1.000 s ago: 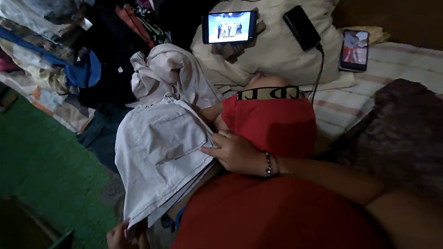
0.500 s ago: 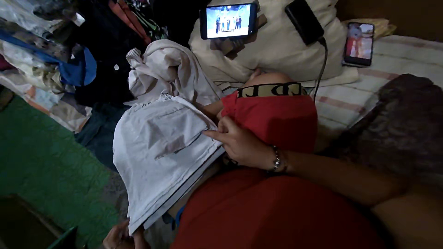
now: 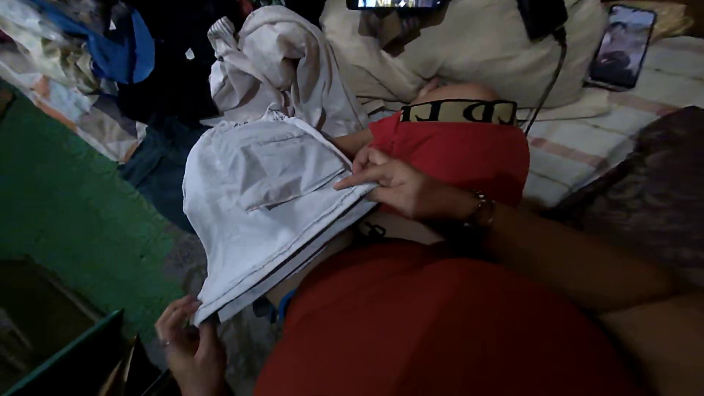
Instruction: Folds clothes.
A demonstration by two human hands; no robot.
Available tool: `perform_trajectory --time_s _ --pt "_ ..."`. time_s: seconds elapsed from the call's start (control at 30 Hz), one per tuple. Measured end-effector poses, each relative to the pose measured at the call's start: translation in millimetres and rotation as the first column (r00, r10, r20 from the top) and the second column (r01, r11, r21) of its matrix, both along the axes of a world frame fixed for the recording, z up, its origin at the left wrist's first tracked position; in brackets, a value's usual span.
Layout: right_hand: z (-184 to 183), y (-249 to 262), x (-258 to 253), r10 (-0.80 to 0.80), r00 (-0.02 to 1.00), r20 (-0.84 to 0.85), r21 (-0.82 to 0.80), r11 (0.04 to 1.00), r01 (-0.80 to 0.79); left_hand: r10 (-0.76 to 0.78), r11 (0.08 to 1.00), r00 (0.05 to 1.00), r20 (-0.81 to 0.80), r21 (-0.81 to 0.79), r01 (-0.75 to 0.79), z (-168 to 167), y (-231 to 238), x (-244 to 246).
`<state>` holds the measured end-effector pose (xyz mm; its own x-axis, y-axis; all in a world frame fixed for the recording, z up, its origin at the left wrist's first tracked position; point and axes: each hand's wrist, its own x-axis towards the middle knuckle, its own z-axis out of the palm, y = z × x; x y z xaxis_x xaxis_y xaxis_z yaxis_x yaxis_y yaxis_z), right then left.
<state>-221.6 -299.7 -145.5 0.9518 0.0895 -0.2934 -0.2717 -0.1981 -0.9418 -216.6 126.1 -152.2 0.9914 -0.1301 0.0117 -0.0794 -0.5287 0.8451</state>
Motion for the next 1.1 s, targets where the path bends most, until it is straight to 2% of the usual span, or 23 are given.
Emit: perform_trajectory --time_s 0.07,0.13,0.23,0.33,0.47,0.53,0.63,0.73,0.83,0.9,0.97,1.03,1.1 --pt "0 -3 -2 0.066 0.998 -0.02 0.092 0.994 -0.064 0.171 0.942 0.966 -0.194 -0.255 -0.218 9 -19 -1" --pt "-1 -2 -5 0.101 0.994 -0.028 0.124 0.987 -0.097 0.239 0.863 0.925 -0.294 -0.373 -0.341 11 -31 0" --pt "-8 9 -9 -0.034 0.999 -0.034 0.063 0.997 0.036 0.243 0.901 0.923 -0.297 -0.284 -0.328 9 -34 -1" --pt "-12 21 -9 -0.203 0.979 -0.011 -0.075 0.976 0.202 0.211 0.956 0.961 -0.18 -0.168 -0.241 7 -27 -1" --pt "-26 38 -11 -0.146 0.949 0.278 -0.374 0.894 0.247 0.104 0.992 0.994 -0.036 -0.067 -0.107 -10 -2 1" --pt "-27 39 -11 -0.108 0.971 0.214 -0.419 0.888 0.191 0.114 0.993 0.993 -0.034 -0.035 -0.115 -14 2 2" --pt "-19 25 -9 -0.056 0.997 -0.057 -0.306 0.951 0.036 0.176 0.984 0.978 -0.115 -0.01 -0.178 -14 -1 0" --pt "-19 15 -9 -0.016 0.997 -0.075 -0.154 0.988 0.005 0.188 0.981 0.969 -0.158 -0.023 -0.194 -16 -9 -2" --pt "-20 15 -10 -0.023 0.996 -0.084 -0.108 0.994 0.014 0.211 0.971 0.959 -0.187 -0.071 -0.227 -17 -17 -1" --pt "-20 19 -13 -0.061 0.998 -0.027 -0.173 0.983 0.056 0.187 0.977 0.971 -0.148 -0.077 -0.2 -18 -12 0" --pt "-22 27 -18 -0.09 0.986 0.137 -0.318 0.939 0.13 0.115 0.992 0.993 -0.037 -0.041 -0.117 -16 2 4" --pt "-27 37 -21 -0.095 0.944 0.315 -0.42 0.878 0.228 0.035 0.999 0.998 0.058 0.035 -0.037 -9 9 10" --pt "-31 43 -23 -0.086 0.914 0.396 -0.461 0.843 0.279 -0.043 0.992 0.989 0.144 0.12 0.026 -5 9 12"
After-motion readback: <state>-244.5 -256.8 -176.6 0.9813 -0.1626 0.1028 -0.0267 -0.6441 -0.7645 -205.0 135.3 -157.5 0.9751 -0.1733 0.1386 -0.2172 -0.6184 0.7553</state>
